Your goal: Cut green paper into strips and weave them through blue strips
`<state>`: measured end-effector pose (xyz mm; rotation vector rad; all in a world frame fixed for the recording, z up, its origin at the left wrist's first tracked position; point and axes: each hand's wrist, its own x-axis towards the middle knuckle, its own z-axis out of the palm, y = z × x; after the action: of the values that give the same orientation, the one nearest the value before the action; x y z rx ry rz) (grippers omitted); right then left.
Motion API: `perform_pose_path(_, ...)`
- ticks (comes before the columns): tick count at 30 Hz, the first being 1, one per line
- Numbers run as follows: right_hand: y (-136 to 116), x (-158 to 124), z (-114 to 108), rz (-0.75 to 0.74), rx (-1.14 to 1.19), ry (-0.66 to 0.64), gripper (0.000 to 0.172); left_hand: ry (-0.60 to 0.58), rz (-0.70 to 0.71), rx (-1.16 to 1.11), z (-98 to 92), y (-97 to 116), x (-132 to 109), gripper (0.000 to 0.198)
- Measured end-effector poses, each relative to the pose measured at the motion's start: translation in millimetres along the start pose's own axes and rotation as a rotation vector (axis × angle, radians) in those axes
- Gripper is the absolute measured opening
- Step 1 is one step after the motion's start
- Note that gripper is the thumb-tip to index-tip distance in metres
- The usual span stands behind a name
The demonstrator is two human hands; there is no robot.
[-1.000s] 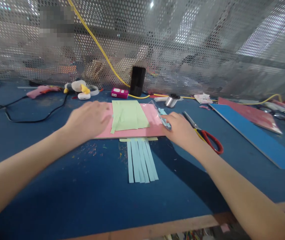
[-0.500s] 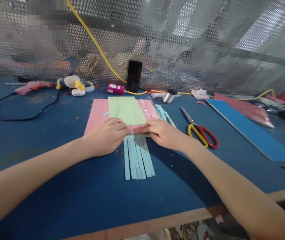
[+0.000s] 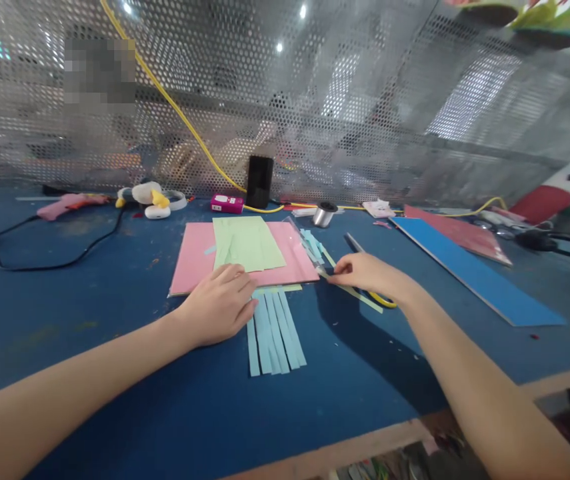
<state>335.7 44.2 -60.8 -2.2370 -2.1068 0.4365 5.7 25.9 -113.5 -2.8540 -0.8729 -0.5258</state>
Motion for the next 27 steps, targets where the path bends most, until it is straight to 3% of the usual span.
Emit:
perform_pose_path(12, 6, -17, 16, 0.018, -0.017, 0.007, 0.032, 0.122, -0.005, -0.165, 5.9, -3, 1, 0.027)
perform_pose_path(15, 1, -19, 21, 0.019, -0.081, 0.012, 0.029, 0.123, -0.016, -0.184, 7.9, -4, 2, 0.026)
perform_pose_path(21, -8, -26, 26, 0.016, -0.186, 0.07, 0.043, 0.108, -0.031, -0.209, 9.9, -6, 2, 0.025)
perform_pose_path(24, -3, -27, 23, -0.004, -0.127, 0.122, 0.04, 0.115, -0.041, -0.22, 9.7, -6, 2, 0.025)
perform_pose_path(27, 3, -24, 15, -0.065, 0.096, 0.228, 0.035, 0.13, -0.103, -0.298, 7.1, -6, 3, 0.025)
